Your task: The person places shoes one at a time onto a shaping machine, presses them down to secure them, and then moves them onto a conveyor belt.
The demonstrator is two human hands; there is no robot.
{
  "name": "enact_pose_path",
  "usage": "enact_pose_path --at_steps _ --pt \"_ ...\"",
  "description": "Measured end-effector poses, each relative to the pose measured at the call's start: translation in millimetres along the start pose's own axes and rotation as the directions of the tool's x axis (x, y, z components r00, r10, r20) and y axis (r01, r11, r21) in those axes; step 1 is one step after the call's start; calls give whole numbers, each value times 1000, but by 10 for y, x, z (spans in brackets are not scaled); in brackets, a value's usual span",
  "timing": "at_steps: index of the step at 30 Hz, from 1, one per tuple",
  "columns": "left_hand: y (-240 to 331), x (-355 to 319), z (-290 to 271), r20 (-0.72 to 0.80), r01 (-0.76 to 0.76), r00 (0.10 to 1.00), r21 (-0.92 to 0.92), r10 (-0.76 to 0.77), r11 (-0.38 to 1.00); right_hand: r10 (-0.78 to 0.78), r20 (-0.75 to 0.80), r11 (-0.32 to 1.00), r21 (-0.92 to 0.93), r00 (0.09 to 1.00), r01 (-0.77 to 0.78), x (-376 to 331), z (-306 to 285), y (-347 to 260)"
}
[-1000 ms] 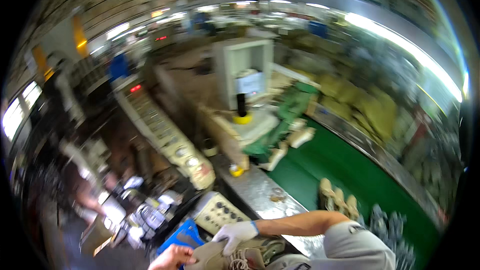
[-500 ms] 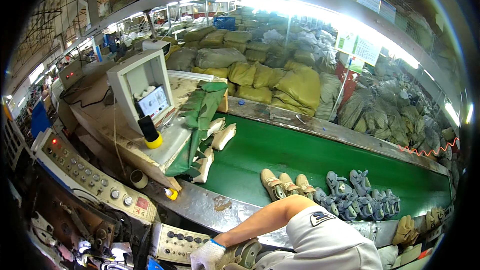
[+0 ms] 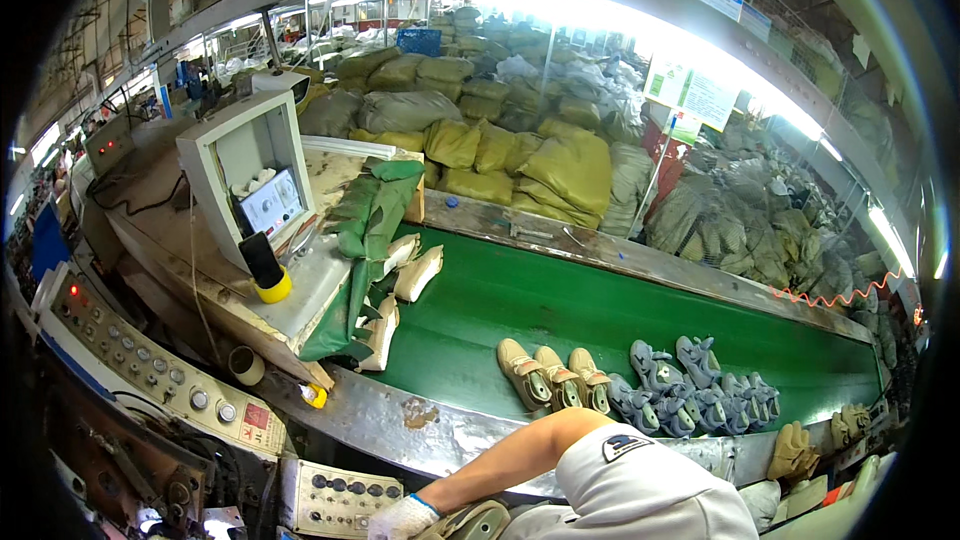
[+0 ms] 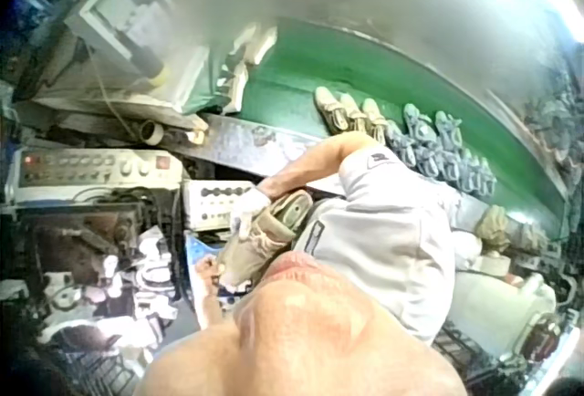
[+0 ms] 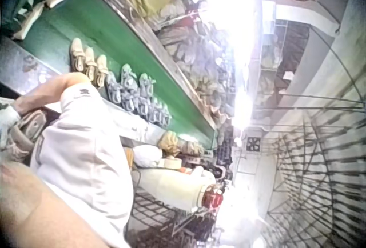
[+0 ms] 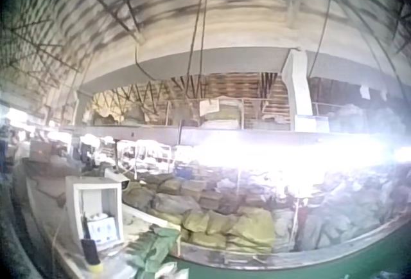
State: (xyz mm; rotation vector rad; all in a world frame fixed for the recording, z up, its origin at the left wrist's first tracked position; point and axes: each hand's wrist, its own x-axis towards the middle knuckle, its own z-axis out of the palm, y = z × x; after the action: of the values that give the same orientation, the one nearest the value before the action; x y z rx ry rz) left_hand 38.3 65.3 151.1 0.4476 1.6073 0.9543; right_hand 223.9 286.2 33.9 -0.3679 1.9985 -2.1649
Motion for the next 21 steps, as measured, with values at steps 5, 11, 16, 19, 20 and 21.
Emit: enact_pose_path --at_steps 5,11,16,19,20,21 --pt "2 -36 -32 -216 -131 966 76 144 989 -450 68 804 -404 891 437 258 -12 582" --pt "-292 5 -95 -561 -305 827 -508 -41 805 169 -256 902 429 952 -45 494 91 141" --pt "-1111 252 -312 -784 -554 614 -346 91 758 238 -247 894 434 939 -113 1122 56 26" --pt "-1245 573 -422 -768 -641 625 -401 141 654 -313 -315 938 -251 896 239 1007 -148 130" --pt "-1287 615 -597 -795 -662 585 -353 161 661 -152 -364 988 -80 919 131 1226 -42 113" --pt "-1364 618 -674 -849 -653 523 -346 71 674 40 -402 989 148 915 22 1402 68 92"
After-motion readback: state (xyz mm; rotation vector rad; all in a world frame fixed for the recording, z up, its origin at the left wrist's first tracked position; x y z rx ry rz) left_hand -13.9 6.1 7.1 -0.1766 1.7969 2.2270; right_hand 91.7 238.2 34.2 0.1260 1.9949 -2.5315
